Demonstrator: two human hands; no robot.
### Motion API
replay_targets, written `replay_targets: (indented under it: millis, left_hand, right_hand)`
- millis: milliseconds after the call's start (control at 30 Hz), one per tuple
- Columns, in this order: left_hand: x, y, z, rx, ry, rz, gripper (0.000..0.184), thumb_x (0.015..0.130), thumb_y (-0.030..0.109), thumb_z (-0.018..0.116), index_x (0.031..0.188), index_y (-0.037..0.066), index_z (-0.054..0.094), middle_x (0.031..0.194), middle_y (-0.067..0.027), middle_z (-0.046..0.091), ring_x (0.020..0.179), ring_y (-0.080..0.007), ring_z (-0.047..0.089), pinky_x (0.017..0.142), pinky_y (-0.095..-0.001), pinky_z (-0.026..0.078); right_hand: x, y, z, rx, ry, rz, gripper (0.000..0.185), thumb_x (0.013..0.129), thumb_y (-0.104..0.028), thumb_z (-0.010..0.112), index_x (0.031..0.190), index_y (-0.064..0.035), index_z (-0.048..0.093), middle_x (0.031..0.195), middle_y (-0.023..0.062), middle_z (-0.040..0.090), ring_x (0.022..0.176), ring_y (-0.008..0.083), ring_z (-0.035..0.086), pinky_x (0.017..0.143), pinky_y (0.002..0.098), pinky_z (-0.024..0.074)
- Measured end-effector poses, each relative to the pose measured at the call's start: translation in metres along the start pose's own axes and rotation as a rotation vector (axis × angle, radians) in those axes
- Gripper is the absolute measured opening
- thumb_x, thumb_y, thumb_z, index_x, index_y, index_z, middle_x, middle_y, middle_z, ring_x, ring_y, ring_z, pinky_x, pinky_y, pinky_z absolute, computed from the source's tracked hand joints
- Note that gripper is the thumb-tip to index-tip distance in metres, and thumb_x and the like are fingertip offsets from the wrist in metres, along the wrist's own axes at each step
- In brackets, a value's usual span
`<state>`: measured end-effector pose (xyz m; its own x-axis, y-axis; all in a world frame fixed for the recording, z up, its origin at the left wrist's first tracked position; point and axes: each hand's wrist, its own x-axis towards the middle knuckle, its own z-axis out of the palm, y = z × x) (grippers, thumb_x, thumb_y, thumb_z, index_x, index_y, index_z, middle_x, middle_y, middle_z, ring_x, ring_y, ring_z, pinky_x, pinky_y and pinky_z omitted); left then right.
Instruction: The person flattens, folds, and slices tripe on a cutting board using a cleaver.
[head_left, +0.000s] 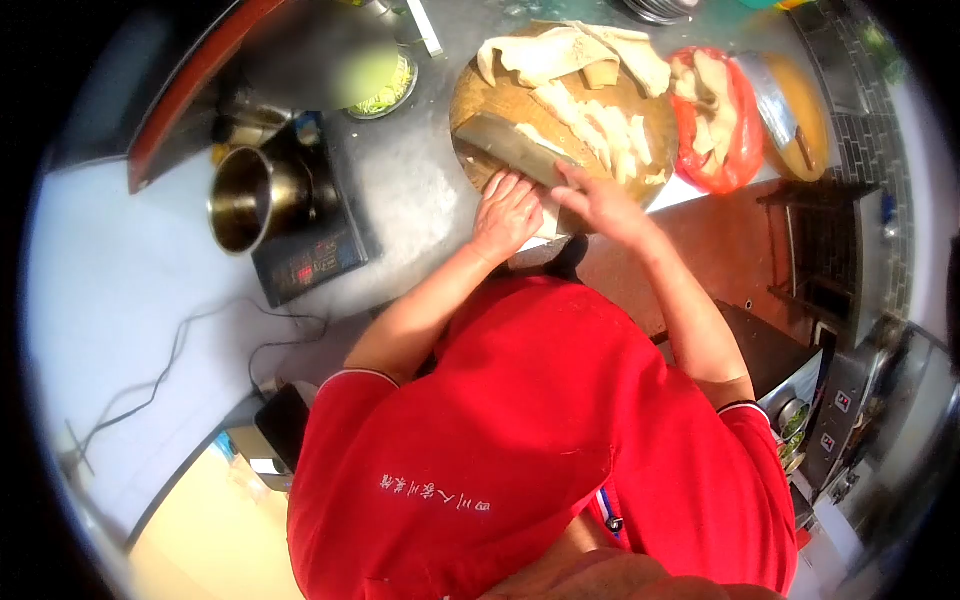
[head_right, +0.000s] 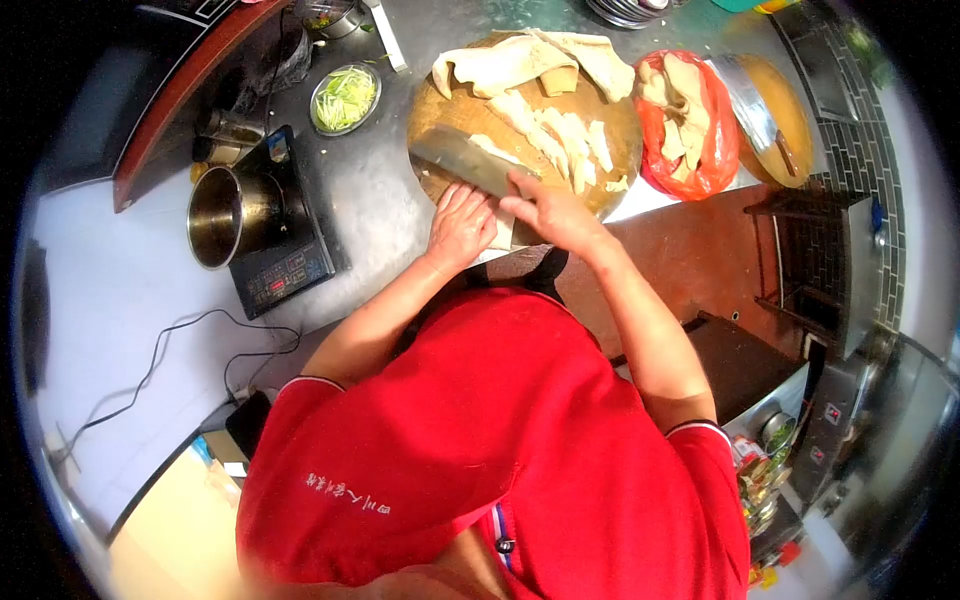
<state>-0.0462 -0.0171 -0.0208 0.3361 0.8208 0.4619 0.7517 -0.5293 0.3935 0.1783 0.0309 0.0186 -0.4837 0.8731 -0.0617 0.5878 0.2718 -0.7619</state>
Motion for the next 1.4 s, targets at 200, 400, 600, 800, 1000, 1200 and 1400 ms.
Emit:
replay_targets:
  millis: [200, 400, 600, 800, 1000, 1200, 1400]
  left_hand:
    - [-0.004, 0.012, 0.0, -0.019, 0.067, -0.015, 0.03, 0.085, 0.01, 0.073, 0.114, 0.002, 0.074, 0.13, -0.014, 0.069, 0.13, -0.0359, 0.059, 0.114, -0.0489, 0.045]
    - [-0.007, 0.01, -0.004, -0.055, 0.011, -0.047, 0.028, 0.088, 0.012, 0.072, 0.114, 0.002, 0.072, 0.126, -0.0151, 0.068, 0.128, -0.0361, 0.058, 0.114, -0.0499, 0.044]
    - [-0.007, 0.008, -0.004, -0.071, -0.032, -0.064, 0.022, 0.085, 0.011, 0.071, 0.106, 0.002, 0.072, 0.123, -0.0158, 0.067, 0.124, -0.0369, 0.058, 0.112, -0.0505, 0.045]
    - [-0.008, 0.017, -0.004, -0.039, -0.019, -0.079, 0.026, 0.088, 0.012, 0.072, 0.111, 0.0, 0.071, 0.128, -0.0162, 0.065, 0.125, -0.0378, 0.058, 0.111, -0.0513, 0.045]
    - [-0.014, 0.026, -0.007, -0.116, 0.046, -0.062, 0.033, 0.091, 0.015, 0.072, 0.122, 0.002, 0.071, 0.138, -0.0166, 0.063, 0.131, -0.0382, 0.055, 0.114, -0.0509, 0.044]
    - [-0.02, 0.018, 0.003, -0.127, -0.044, -0.121, 0.036, 0.091, 0.024, 0.073, 0.123, 0.006, 0.074, 0.131, -0.0151, 0.07, 0.127, -0.0358, 0.062, 0.114, -0.0527, 0.042]
    - [-0.02, 0.013, 0.006, -0.163, -0.034, -0.134, 0.04, 0.089, 0.027, 0.076, 0.123, 0.007, 0.075, 0.126, -0.0146, 0.074, 0.124, -0.0336, 0.066, 0.114, -0.0526, 0.042]
  right_hand:
    - [-0.02, -0.052, -0.055, 0.456, -0.016, 0.565, 0.059, 0.11, -0.044, 0.055, 0.155, -0.006, 0.054, 0.066, -0.0029, 0.047, 0.049, 0.0068, 0.043, 0.044, 0.027, 0.0359]
    - [-0.065, -0.045, -0.033, -0.014, -0.029, 0.153, 0.067, 0.107, -0.052, 0.057, 0.152, -0.0031, 0.054, 0.117, 0.0301, 0.073, 0.111, 0.0468, 0.071, 0.096, 0.0484, 0.0549]
    - [-0.063, -0.04, -0.02, -0.079, -0.068, 0.175, 0.064, 0.106, -0.05, 0.059, 0.149, -0.0028, 0.055, 0.114, 0.0332, 0.071, 0.108, 0.0499, 0.068, 0.092, 0.0519, 0.0549]
    - [-0.018, -0.046, -0.027, 0.131, -0.125, 0.298, 0.061, 0.107, -0.046, 0.06, 0.149, -0.0016, 0.057, 0.098, 0.0208, 0.075, 0.08, 0.0319, 0.071, 0.076, 0.0416, 0.0568]
    - [-0.024, -0.049, -0.056, 0.15, -0.017, 0.333, 0.063, 0.108, -0.047, 0.058, 0.153, -0.0026, 0.055, 0.09, 0.0157, 0.073, 0.072, 0.0249, 0.07, 0.067, 0.0392, 0.0557]
    - [-0.08, -0.049, -0.003, -0.272, -0.172, 0.158, 0.068, 0.105, -0.05, 0.059, 0.157, -0.008, 0.047, 0.1, 0.0292, 0.074, 0.09, 0.0482, 0.073, 0.08, 0.0546, 0.0576]
    - [-0.102, -0.049, -0.002, -0.313, -0.154, 0.183, 0.069, 0.105, -0.05, 0.059, 0.16, -0.0101, 0.043, 0.091, 0.0306, 0.072, 0.087, 0.049, 0.072, 0.076, 0.0559, 0.0566]
